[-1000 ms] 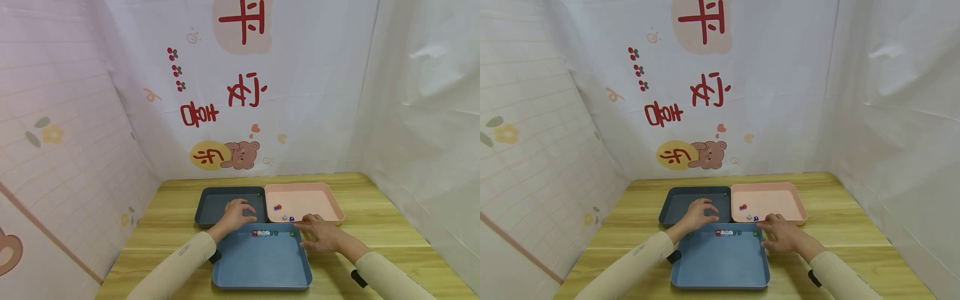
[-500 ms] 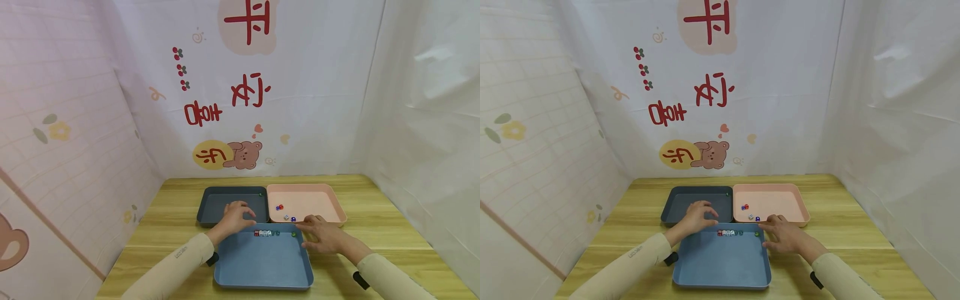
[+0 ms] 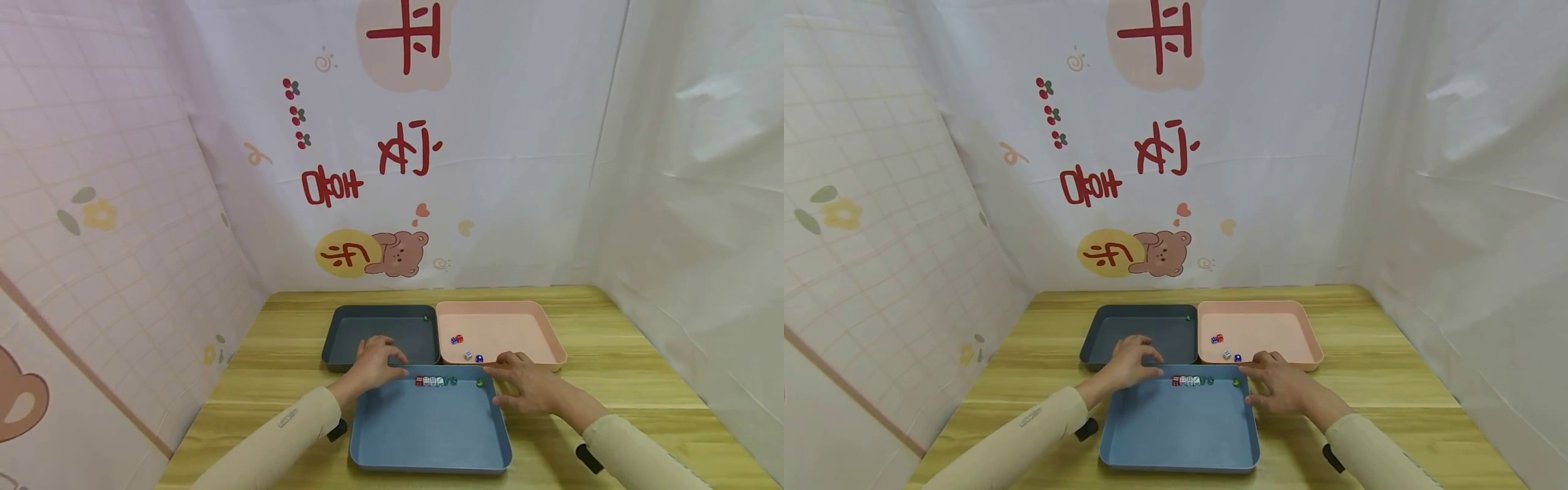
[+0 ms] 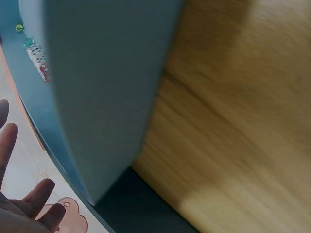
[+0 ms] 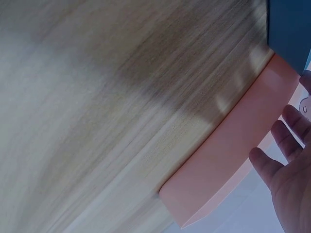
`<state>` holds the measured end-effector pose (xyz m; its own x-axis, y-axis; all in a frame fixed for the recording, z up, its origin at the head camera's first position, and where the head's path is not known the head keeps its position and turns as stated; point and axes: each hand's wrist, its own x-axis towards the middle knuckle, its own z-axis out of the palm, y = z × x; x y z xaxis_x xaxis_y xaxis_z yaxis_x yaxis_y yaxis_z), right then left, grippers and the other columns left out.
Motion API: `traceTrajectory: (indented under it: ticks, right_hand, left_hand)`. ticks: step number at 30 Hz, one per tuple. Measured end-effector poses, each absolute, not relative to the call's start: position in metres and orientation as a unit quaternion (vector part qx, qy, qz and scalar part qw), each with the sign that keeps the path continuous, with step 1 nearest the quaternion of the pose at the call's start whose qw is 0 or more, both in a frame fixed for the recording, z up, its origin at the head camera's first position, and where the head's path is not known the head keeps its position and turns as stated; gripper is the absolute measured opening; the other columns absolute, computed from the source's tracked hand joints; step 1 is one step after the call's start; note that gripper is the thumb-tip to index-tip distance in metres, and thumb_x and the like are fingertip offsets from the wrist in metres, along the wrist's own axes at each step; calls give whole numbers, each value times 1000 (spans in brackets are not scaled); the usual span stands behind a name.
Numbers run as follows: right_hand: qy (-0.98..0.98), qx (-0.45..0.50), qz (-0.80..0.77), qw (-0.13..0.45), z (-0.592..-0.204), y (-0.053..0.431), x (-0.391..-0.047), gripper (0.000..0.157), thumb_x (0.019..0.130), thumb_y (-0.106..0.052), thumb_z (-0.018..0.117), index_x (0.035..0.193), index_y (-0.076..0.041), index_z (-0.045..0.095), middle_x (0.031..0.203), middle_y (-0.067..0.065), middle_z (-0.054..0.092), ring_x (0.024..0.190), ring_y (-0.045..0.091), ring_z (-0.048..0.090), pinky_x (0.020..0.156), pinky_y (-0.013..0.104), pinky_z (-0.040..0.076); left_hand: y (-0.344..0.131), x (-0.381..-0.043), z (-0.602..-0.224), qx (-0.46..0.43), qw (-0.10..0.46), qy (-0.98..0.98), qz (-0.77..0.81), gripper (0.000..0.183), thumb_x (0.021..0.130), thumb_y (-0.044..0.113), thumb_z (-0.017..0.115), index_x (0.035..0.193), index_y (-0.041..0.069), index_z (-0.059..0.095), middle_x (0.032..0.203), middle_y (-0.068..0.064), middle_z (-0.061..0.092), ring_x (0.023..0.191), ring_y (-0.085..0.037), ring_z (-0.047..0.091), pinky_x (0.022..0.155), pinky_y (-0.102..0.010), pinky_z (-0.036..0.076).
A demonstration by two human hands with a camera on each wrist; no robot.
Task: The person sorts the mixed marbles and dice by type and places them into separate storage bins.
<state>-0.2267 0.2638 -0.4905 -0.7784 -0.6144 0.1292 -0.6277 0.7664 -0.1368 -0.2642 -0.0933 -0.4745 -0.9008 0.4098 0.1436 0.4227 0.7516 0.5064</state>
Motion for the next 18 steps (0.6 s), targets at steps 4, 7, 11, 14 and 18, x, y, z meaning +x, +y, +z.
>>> traceTrajectory:
  ticks: [4, 7, 11, 14, 18]
  right_hand:
    - [-939, 332, 86, 36, -489, 265, -227, 62, 91, -52, 64, 137, -11, 61, 126, 16, 53, 111, 35, 52, 86, 56, 51]
    - [-940, 328, 84, 32, -490, 264, -227, 62, 91, -52, 64, 138, -11, 61, 127, 15, 53, 111, 35, 52, 86, 56, 50]
    - [-941, 327, 82, 34, -490, 264, -228, 62, 91, -51, 65, 137, -10, 61, 126, 16, 53, 110, 35, 52, 86, 56, 50]
    - [-940, 330, 83, 37, -489, 263, -227, 62, 91, -51, 65, 137, -10, 61, 125, 16, 53, 110, 35, 53, 85, 56, 51]
    - [-939, 333, 82, 38, -489, 264, -228, 62, 92, -52, 64, 137, -10, 61, 125, 15, 53, 109, 35, 53, 85, 56, 50]
  left_hand:
    - [-102, -264, -478, -224, 18, -935, -273, 16, 83, 27, 82, 96, 18, 76, 136, -17, 54, 132, -40, 40, 107, -73, 14]
    - [-111, -263, -481, -227, 18, -933, -278, 18, 84, 26, 81, 99, 16, 76, 137, -18, 53, 133, -41, 39, 107, -73, 13]
    - [-123, -261, -483, -229, 15, -931, -285, 20, 85, 23, 81, 102, 15, 76, 137, -20, 52, 134, -42, 38, 107, -73, 12]
    - [-132, -258, -485, -230, 19, -932, -279, 23, 85, 23, 81, 106, 15, 75, 137, -19, 52, 134, -42, 38, 107, -74, 12]
    - [-143, -254, -488, -239, 24, -934, -265, 30, 84, 25, 81, 111, 13, 73, 136, -20, 51, 133, -43, 38, 108, -73, 13]
